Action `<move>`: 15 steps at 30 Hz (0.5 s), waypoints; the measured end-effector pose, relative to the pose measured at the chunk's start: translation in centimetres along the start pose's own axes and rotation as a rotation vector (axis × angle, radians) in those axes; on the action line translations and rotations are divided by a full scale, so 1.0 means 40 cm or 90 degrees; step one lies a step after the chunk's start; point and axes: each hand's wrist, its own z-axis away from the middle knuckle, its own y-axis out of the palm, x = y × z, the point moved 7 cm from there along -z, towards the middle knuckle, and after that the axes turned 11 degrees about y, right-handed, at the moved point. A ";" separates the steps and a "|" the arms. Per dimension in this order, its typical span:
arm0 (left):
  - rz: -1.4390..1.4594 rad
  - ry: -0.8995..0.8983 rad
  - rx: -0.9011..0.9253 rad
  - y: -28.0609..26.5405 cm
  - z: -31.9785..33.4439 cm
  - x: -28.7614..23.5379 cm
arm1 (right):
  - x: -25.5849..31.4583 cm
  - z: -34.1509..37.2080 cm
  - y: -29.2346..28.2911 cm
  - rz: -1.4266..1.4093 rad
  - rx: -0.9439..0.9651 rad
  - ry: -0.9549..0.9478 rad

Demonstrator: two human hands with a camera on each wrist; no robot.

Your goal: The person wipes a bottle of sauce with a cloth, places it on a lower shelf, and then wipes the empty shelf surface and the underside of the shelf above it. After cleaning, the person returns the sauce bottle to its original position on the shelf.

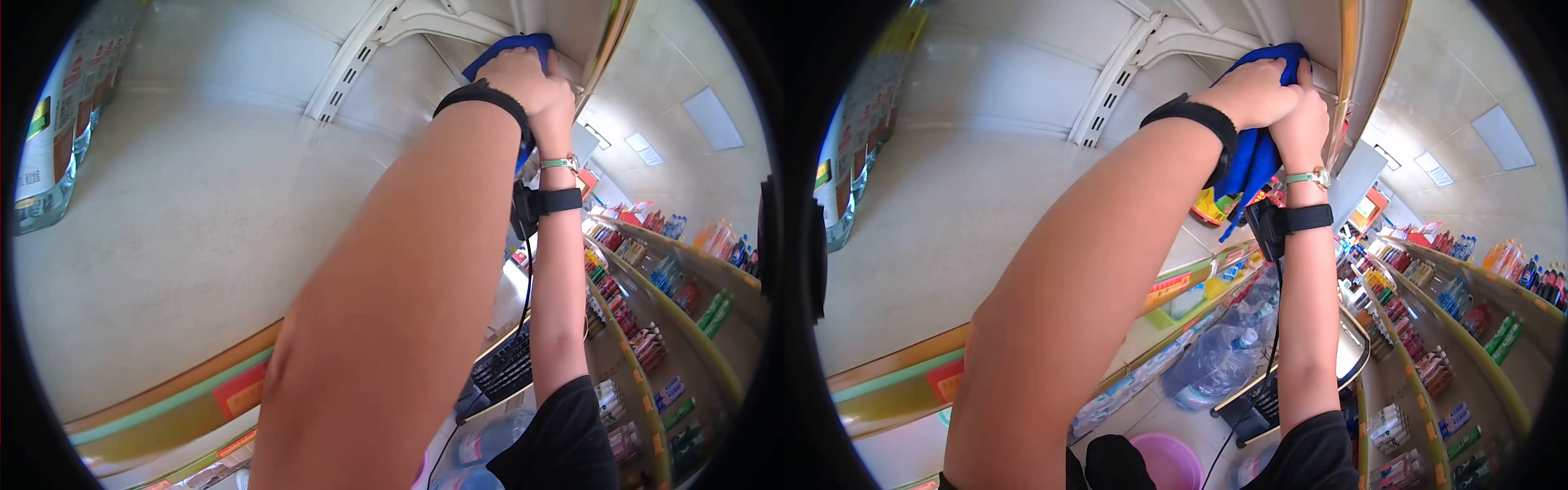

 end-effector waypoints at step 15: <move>-0.051 0.030 -0.016 0.005 0.007 -0.020 | 0.047 0.075 -0.058 0.159 0.059 0.162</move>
